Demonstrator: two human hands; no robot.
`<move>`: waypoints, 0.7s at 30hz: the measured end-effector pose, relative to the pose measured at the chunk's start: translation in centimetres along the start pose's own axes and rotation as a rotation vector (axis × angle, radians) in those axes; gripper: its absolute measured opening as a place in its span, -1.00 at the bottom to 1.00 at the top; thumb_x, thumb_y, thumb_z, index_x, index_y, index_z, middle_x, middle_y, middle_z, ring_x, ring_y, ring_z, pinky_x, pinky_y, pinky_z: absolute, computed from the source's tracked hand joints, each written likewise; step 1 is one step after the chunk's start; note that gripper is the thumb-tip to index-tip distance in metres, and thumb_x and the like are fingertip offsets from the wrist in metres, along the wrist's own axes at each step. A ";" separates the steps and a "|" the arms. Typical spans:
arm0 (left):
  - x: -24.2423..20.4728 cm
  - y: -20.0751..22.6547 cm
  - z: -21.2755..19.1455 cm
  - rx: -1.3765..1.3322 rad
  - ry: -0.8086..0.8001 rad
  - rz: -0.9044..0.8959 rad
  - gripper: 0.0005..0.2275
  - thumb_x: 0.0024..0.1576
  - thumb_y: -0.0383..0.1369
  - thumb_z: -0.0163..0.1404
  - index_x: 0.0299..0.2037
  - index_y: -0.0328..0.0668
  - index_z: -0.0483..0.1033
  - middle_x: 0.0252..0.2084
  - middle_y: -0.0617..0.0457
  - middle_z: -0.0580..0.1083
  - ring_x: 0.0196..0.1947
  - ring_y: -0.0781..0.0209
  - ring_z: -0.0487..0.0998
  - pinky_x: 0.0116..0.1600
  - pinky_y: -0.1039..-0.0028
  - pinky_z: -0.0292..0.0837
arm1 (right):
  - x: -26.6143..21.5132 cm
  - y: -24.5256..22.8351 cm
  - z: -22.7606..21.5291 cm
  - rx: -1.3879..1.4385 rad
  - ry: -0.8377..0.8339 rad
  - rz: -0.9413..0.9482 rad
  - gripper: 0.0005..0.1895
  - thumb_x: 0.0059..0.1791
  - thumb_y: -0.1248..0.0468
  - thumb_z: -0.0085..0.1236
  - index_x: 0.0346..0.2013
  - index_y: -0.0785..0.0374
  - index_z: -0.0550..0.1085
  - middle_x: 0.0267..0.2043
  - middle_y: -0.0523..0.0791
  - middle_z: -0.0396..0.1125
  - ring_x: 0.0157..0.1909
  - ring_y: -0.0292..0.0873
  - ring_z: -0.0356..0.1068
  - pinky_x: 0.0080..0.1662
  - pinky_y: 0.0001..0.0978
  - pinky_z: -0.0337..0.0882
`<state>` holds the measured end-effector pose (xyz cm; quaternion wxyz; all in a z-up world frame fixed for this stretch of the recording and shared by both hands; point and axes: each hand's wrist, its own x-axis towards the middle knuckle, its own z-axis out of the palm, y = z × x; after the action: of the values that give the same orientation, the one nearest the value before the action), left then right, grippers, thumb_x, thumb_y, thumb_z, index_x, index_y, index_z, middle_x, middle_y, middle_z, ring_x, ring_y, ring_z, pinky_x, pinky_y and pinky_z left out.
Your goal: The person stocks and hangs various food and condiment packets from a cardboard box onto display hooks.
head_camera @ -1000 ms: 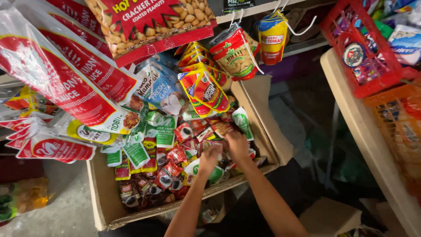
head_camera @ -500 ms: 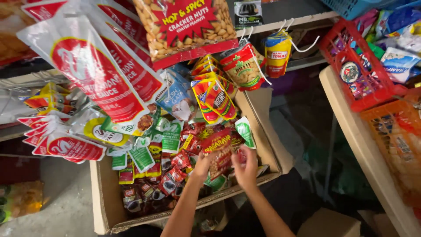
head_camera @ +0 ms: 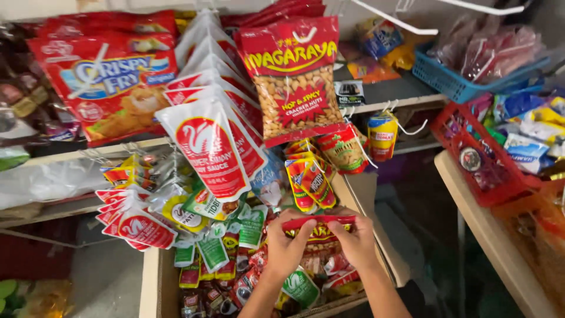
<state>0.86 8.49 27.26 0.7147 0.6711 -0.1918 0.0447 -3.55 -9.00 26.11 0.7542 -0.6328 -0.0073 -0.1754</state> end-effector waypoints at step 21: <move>20.9 22.3 -0.2 0.189 0.229 0.512 -0.81 0.26 -0.32 0.05 -0.24 -0.34 0.55 -0.41 -0.14 0.58 -0.44 0.06 0.64 -0.27 0.34 0.47 | 19.4 -23.1 8.8 -0.192 0.093 -0.480 -0.84 -0.01 0.31 0.32 -0.25 0.31 0.50 -0.28 -0.19 0.48 -0.24 -0.38 0.43 -0.14 -0.47 0.44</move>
<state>13.04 6.74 55.28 0.6315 0.6550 -0.2681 0.3167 10.19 -8.73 54.40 0.6270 -0.6729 -0.1060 -0.3780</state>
